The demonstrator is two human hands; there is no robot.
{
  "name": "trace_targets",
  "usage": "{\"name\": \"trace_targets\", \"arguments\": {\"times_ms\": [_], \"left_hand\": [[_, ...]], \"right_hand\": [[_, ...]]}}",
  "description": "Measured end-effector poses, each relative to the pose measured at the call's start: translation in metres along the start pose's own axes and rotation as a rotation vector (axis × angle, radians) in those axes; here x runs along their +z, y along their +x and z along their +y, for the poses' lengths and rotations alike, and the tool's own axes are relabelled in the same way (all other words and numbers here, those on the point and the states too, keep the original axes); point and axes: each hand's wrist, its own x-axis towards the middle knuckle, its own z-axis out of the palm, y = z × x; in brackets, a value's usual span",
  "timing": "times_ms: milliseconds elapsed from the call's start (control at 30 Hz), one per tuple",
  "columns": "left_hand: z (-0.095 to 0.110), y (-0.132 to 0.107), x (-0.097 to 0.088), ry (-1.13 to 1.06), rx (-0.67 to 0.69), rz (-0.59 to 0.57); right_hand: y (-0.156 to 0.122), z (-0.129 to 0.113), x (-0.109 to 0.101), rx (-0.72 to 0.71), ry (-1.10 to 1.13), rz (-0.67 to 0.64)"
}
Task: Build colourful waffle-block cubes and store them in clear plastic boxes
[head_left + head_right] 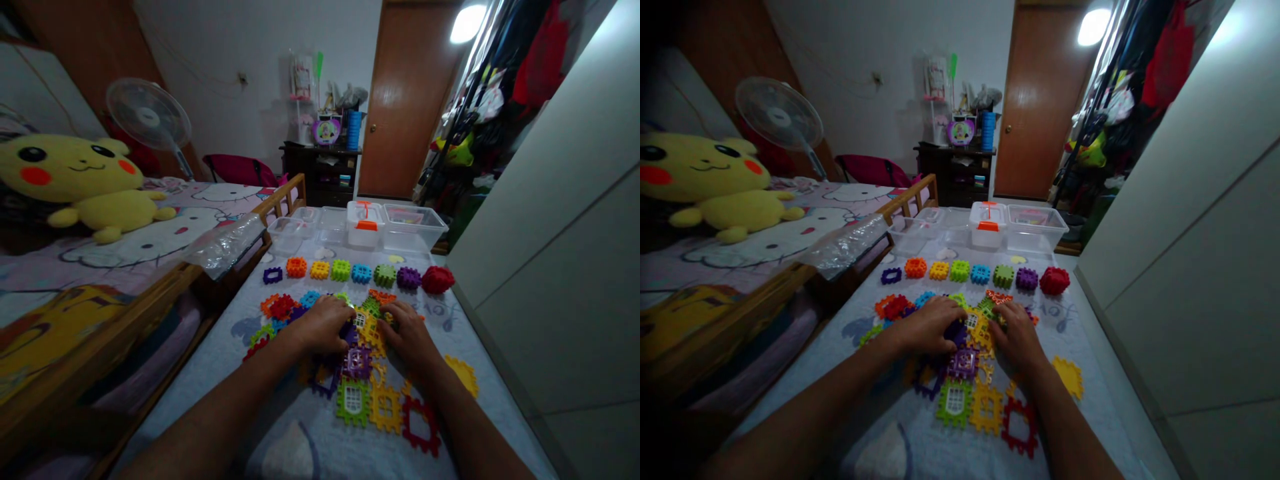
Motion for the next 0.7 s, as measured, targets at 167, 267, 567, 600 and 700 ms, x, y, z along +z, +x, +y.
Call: {"name": "trace_targets", "arguments": {"times_ms": [167, 267, 567, 600, 700], "left_hand": [[0.011, -0.006, 0.002, 0.026, 0.076, 0.155], [0.0, -0.018, -0.006, -0.017, 0.078, 0.222], [-0.068, -0.074, -0.042, -0.118, -0.083, 0.14], [-0.069, -0.076, -0.041, -0.129, -0.077, 0.121], [-0.065, -0.075, -0.033, -0.152, -0.067, 0.072]], "right_hand": [[0.0, 0.004, 0.002, -0.012, 0.004, -0.019], [0.0, 0.005, 0.001, -0.018, 0.0, -0.027], [0.001, 0.004, 0.003, 0.005, -0.006, -0.048], [0.001, 0.004, 0.003, 0.006, -0.005, -0.049], [0.001, 0.004, 0.003, 0.012, 0.001, -0.05]]}}
